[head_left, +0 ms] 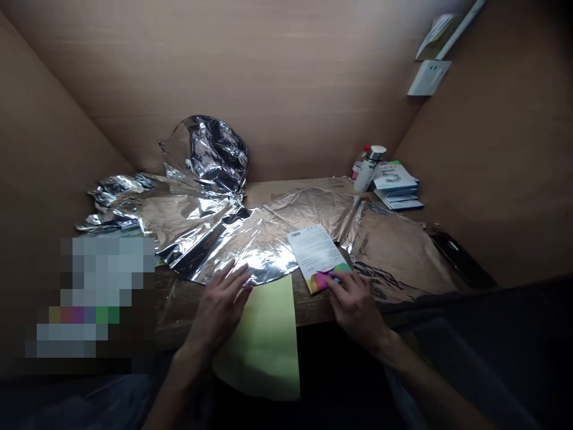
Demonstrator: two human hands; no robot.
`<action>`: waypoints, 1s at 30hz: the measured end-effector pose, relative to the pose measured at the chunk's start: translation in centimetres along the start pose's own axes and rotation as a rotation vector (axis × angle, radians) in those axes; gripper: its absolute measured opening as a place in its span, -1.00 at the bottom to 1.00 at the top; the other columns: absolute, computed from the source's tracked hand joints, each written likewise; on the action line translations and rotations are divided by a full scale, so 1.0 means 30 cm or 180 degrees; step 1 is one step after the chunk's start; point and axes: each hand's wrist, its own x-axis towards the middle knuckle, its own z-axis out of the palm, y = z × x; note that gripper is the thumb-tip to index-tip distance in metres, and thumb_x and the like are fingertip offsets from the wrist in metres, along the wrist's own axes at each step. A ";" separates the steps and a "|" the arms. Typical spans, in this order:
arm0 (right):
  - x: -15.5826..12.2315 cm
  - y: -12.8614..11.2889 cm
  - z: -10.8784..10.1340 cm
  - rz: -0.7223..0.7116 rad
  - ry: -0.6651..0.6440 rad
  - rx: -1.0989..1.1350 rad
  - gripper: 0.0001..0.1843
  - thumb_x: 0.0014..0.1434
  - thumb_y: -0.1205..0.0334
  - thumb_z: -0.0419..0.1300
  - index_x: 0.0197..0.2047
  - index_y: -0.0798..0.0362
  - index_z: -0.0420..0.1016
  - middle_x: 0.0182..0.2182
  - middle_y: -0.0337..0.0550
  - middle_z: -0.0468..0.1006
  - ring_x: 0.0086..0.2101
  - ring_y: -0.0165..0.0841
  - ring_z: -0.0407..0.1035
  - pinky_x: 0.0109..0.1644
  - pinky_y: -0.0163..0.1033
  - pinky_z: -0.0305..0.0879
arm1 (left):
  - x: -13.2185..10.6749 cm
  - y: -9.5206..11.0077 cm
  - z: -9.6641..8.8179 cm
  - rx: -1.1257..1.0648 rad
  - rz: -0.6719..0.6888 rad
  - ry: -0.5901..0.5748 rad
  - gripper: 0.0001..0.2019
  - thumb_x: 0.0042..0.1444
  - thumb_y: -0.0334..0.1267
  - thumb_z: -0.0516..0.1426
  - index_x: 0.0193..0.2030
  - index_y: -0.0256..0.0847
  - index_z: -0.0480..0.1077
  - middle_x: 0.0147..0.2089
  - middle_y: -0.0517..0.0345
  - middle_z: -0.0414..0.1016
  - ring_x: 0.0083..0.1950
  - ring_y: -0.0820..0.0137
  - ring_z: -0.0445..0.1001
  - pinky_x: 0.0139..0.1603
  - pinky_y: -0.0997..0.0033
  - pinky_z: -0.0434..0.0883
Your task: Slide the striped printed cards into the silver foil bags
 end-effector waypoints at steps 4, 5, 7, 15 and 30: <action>0.077 -0.120 0.064 -0.0401 -0.0442 0.0608 -0.62 0.28 0.52 0.12 0.08 0.05 0.55 0.00 0.01 0.53 0.03 -0.16 0.36 0.13 -0.05 0.23 | -0.093 -0.062 0.005 0.0393 0.0261 -0.0383 -0.44 0.34 0.06 0.15 0.40 -0.09 0.35 0.50 0.03 0.29 0.56 -0.08 0.10 0.47 -0.29 0.22; 0.100 -0.146 0.085 -0.0437 -0.0599 0.0618 -0.64 0.27 0.52 0.13 0.05 0.05 0.56 -0.02 0.00 0.53 0.01 -0.17 0.36 0.11 -0.07 0.23 | -0.103 -0.050 0.017 0.0444 0.0256 -0.0459 -0.40 0.33 0.10 0.15 0.42 -0.09 0.32 0.51 0.03 0.26 0.56 -0.11 0.08 0.47 -0.31 0.21; 0.145 -0.184 0.123 -0.0428 -0.0852 0.0455 -0.69 0.26 0.51 0.15 -0.02 0.05 0.57 -0.06 -0.03 0.52 -0.02 -0.17 0.35 0.04 -0.09 0.23 | -0.109 -0.017 0.040 0.0495 0.0213 -0.0575 -0.37 0.33 0.15 0.13 0.45 -0.06 0.30 0.53 0.03 0.22 0.57 -0.14 0.06 0.46 -0.32 0.20; 0.187 -0.209 0.140 -0.0626 -0.1182 0.0166 -0.86 0.28 0.43 0.24 -0.18 0.00 0.58 -0.12 -0.14 0.53 -0.07 -0.20 0.34 -0.01 -0.09 0.16 | -0.112 0.005 0.075 0.0312 -0.0045 -0.0622 -0.33 0.29 0.23 0.12 0.46 0.04 0.29 0.55 0.11 0.18 0.58 -0.17 0.00 0.48 -0.31 0.12; 0.263 -0.132 0.078 -0.0116 -0.0842 0.0960 -0.89 0.40 0.29 0.04 -0.18 0.03 0.36 -0.23 -0.11 0.48 -0.22 -0.25 0.32 -0.06 -0.10 0.26 | -0.113 0.003 0.079 0.0360 -0.0047 -0.0576 -0.35 0.29 0.22 0.11 0.45 0.05 0.30 0.55 0.14 0.18 0.59 -0.14 0.01 0.47 -0.30 0.15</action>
